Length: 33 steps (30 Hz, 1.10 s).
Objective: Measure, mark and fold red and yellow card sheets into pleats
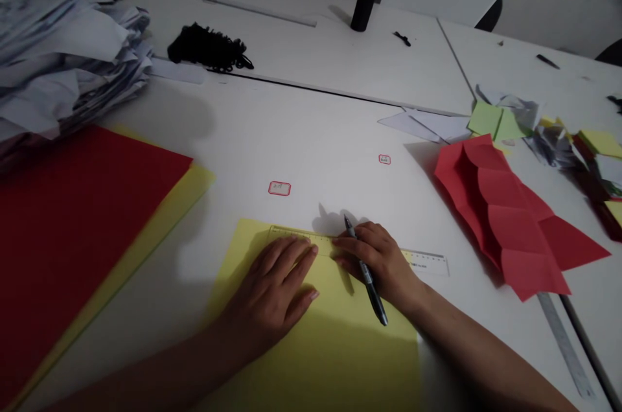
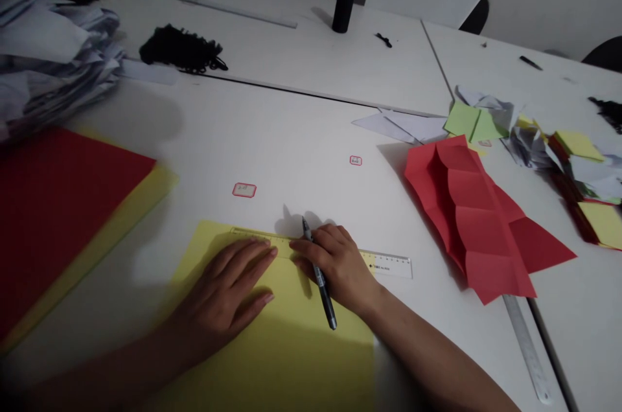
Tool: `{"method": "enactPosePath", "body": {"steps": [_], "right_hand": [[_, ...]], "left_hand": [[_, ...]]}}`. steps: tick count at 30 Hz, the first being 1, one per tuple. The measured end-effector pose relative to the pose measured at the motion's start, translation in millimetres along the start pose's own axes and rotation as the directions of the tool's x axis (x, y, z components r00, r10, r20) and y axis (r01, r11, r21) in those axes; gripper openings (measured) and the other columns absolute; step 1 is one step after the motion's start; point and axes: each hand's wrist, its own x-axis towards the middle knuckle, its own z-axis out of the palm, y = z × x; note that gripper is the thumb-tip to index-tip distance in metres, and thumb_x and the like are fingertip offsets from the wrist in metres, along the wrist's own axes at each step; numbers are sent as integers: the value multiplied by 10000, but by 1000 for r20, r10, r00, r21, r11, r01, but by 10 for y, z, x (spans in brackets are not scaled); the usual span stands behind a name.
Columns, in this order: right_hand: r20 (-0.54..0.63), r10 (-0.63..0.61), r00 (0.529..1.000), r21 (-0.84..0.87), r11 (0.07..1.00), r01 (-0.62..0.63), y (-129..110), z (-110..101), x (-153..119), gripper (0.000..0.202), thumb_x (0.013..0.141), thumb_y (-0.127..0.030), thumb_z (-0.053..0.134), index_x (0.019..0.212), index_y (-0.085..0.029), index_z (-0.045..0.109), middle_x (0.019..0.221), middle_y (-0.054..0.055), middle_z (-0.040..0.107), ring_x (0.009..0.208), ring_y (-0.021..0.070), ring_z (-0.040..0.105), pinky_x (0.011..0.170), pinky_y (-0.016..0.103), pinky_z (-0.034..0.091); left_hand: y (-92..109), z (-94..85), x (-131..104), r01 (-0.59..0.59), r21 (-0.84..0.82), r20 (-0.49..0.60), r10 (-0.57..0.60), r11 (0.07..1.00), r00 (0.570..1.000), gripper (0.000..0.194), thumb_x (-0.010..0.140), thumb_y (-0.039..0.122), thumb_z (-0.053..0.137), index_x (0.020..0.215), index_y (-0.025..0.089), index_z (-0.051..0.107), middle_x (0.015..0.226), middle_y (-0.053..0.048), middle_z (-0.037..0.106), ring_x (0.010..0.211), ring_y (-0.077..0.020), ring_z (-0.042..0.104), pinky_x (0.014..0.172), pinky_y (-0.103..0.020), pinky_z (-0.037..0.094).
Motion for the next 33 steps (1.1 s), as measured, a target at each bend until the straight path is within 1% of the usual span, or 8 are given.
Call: {"method": "enactPosePath", "body": {"steps": [3,7,16,28,33], "right_hand": [[-10,-16,1000,6,1000,16,10,8,-3,282,873,-196,627,1149,-208,570,991,69,667,913,209,559,791,365,474],[-10,-21,1000,12,1000,21,16,20,-14,296,867,-189,634,1154,-216,566,1009,64,666,916,210,562,786,366,476],[-7,-11,1000,12,1000,11,-3,11,-14,292,869,-188,634,1152,-209,565,1014,62,664,907,202,546,781,364,474],[-6,-10,1000,10,1000,10,7,17,-17,285,873,-190,624,1152,-216,566,1001,62,664,902,204,555,775,362,470],[-12,-18,1000,14,1000,19,7,20,-13,283,873,-189,626,1149,-203,567,986,70,665,899,205,557,776,363,470]], "left_hand": [[6,-13,13,5,-15,-10,-5,1000,1000,479,918,298,507,1366,137,458,1376,-107,487,1287,-264,403,1094,-436,361],[20,-34,33,-10,-14,-24,10,1000,1000,460,916,291,510,1338,109,484,1354,-119,505,1271,-264,416,1098,-436,356],[28,-32,24,-11,-3,4,11,1000,1000,480,916,299,519,1349,100,464,1370,-115,479,1284,-264,381,1100,-437,347],[22,-26,27,-11,-9,-21,10,1000,1000,480,910,290,525,1350,105,470,1359,-117,496,1278,-264,404,1100,-425,346],[17,-28,12,-21,16,-27,21,1000,999,490,914,290,522,1360,100,457,1388,-118,471,1302,-268,377,1106,-431,340]]}}
